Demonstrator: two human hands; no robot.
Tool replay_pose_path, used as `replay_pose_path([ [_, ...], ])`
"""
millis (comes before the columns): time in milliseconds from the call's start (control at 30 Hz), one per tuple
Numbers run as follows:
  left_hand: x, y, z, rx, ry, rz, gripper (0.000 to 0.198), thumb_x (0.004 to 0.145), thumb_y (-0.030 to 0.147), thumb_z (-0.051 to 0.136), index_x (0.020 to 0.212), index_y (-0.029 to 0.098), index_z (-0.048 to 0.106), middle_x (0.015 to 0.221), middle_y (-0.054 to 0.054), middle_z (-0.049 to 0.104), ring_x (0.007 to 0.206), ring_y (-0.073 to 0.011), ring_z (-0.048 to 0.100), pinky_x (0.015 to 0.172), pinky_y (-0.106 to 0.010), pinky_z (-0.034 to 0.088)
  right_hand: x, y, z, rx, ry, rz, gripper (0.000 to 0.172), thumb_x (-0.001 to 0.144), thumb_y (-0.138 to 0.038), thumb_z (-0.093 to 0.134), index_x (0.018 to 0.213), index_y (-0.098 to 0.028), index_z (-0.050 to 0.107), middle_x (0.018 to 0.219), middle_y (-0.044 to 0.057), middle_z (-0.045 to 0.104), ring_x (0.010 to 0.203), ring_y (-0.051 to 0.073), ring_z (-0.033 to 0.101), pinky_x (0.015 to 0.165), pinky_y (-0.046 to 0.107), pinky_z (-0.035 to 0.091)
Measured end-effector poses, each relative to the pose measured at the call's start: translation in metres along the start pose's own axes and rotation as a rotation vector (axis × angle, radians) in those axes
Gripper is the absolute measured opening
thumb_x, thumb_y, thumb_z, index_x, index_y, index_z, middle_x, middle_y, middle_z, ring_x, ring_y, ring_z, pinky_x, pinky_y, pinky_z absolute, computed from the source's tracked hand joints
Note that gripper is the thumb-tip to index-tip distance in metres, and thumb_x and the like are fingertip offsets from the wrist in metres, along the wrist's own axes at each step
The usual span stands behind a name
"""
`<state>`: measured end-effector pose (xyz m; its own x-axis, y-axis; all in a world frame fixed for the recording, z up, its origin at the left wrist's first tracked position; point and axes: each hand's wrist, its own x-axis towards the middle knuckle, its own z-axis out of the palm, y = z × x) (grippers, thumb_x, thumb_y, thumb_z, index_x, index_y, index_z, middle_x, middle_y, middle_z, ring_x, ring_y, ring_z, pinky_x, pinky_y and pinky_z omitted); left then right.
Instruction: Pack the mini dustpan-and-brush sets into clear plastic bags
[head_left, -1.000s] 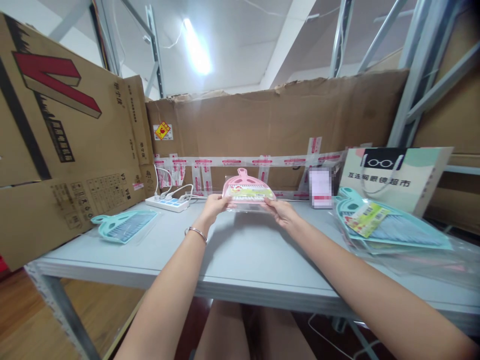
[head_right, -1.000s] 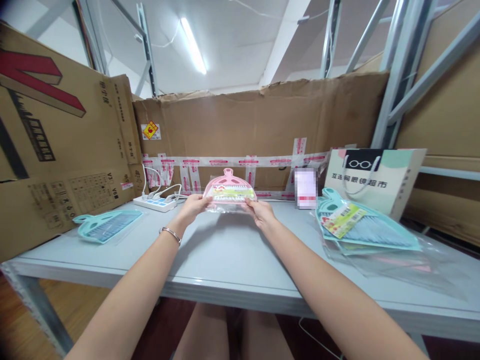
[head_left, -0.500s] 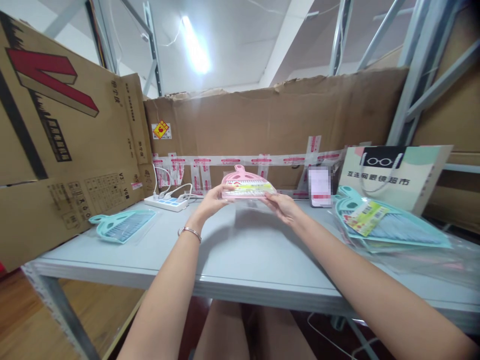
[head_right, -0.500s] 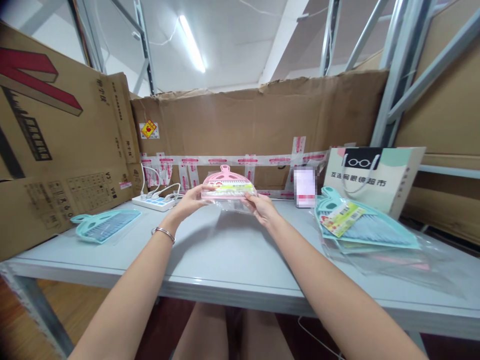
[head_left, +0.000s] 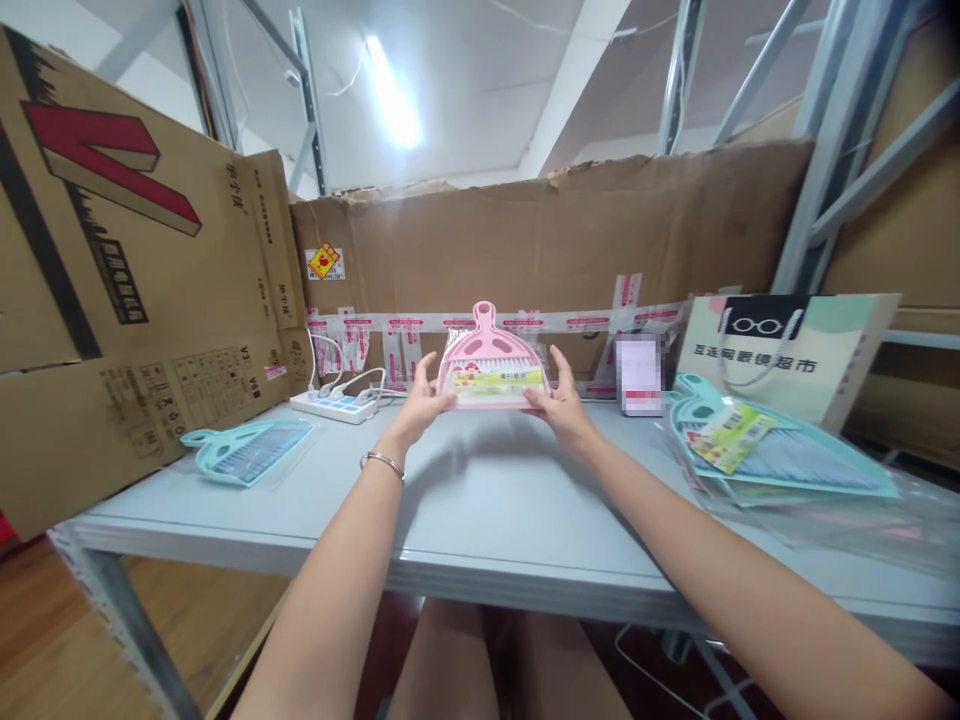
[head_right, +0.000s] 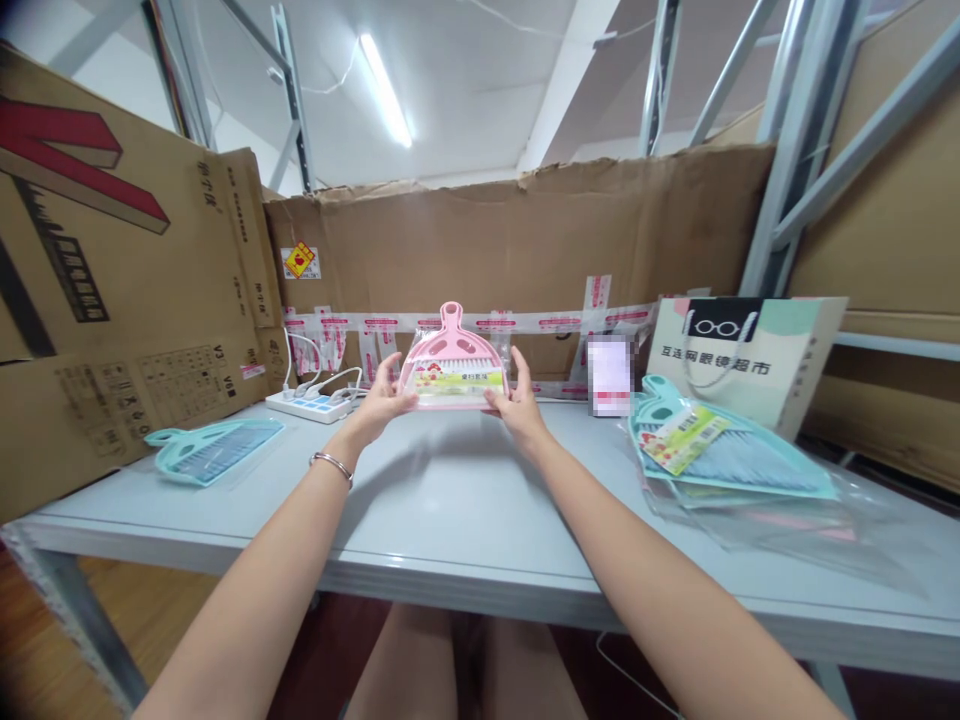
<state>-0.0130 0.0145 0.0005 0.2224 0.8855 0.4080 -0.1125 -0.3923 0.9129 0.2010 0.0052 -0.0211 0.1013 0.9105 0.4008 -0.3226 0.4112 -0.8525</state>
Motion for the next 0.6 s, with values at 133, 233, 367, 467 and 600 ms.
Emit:
replay_pose_path([
  [133,0.002,-0.008,-0.003,0.039,-0.063,-0.053,0.064,0.051,0.017,0.071,0.111,0.014,0.048,0.111,-0.011,0.061,0.099,-0.0225,0.059,0.08,-0.033,0.047,0.003,0.002,-0.003,-0.049,0.04,0.076,0.064,0.057,-0.008,0.07,0.116,-0.026,0.051,0.085,-0.003,0.068,0.069,0.012,0.063,0.057,0.021,0.051],
  [233,0.004,-0.013,-0.004,0.08,-0.064,-0.05,0.057,0.051,0.013,0.069,0.105,0.015,0.05,0.107,-0.009,0.062,0.098,-0.0211,0.059,0.083,-0.033,0.046,0.006,0.005,-0.005,-0.062,0.048,0.123,0.04,0.053,-0.007,0.07,0.088,-0.02,0.058,0.08,-0.002,0.068,0.068,0.013,0.062,0.056,0.021,0.049],
  [367,0.005,-0.016,-0.004,0.114,-0.044,-0.055,0.058,0.052,0.006,0.063,0.107,0.016,0.049,0.107,-0.007,0.062,0.097,-0.0194,0.059,0.082,-0.032,0.045,0.008,0.007,-0.007,-0.062,0.022,0.113,0.039,0.051,-0.006,0.071,0.085,-0.021,0.058,0.081,-0.004,0.067,0.068,0.012,0.061,0.055,0.02,0.048],
  [467,0.005,-0.016,-0.004,0.136,-0.057,-0.071,0.058,0.053,0.005,0.061,0.109,0.016,0.049,0.108,-0.008,0.062,0.097,-0.0197,0.059,0.08,-0.032,0.046,0.008,0.007,-0.007,-0.077,0.022,0.106,0.038,0.051,-0.006,0.069,0.084,-0.021,0.057,0.079,-0.004,0.067,0.067,0.012,0.061,0.053,0.019,0.048],
  [600,0.004,-0.015,-0.005,0.162,-0.069,-0.078,0.056,0.054,0.005,0.061,0.107,0.015,0.05,0.108,-0.009,0.062,0.096,-0.0197,0.059,0.079,-0.032,0.046,0.007,0.006,-0.006,-0.068,0.027,0.111,0.037,0.051,-0.006,0.069,0.084,-0.02,0.057,0.079,-0.003,0.067,0.067,0.012,0.06,0.053,0.02,0.047],
])
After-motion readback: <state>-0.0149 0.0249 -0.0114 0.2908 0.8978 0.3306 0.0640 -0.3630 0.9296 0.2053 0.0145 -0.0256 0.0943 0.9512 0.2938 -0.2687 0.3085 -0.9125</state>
